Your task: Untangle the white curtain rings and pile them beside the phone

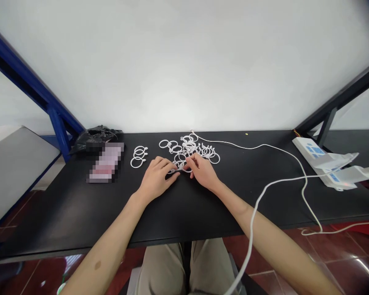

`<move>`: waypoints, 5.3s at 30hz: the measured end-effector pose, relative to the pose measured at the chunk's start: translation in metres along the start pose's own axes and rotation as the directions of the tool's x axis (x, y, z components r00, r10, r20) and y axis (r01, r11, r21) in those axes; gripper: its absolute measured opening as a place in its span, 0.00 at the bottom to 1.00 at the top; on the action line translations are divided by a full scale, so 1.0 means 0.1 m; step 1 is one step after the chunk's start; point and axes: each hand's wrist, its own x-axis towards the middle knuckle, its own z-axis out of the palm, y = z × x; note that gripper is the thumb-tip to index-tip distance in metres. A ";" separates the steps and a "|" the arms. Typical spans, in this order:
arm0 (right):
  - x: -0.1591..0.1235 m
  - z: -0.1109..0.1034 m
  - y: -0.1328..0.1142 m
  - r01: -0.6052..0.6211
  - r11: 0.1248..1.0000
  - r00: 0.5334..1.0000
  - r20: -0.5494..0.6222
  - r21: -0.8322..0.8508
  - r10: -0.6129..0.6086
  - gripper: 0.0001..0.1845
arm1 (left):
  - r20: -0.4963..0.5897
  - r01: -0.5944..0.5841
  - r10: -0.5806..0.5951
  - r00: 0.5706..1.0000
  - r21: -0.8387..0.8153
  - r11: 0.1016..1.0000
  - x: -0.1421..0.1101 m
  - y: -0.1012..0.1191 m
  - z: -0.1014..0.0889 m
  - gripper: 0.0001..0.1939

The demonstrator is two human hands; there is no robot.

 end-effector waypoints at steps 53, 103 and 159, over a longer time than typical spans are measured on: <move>-0.02 -0.01 0.02 0.048 0.998 0.998 -0.044 -0.039 -0.050 0.16 | -0.082 -0.051 0.049 0.995 -0.023 0.998 0.00 0.08 0.02 0.08; -0.01 -0.01 0.01 0.119 0.969 0.990 0.097 -0.217 -0.100 0.15 | -0.453 0.364 -0.239 0.859 0.211 0.907 -0.09 -0.37 -0.21 0.17; 0.00 0.02 0.09 0.299 0.913 0.954 0.083 -0.279 -0.287 0.11 | -0.071 0.058 -0.059 0.996 -0.009 0.998 -0.03 -0.03 0.05 0.10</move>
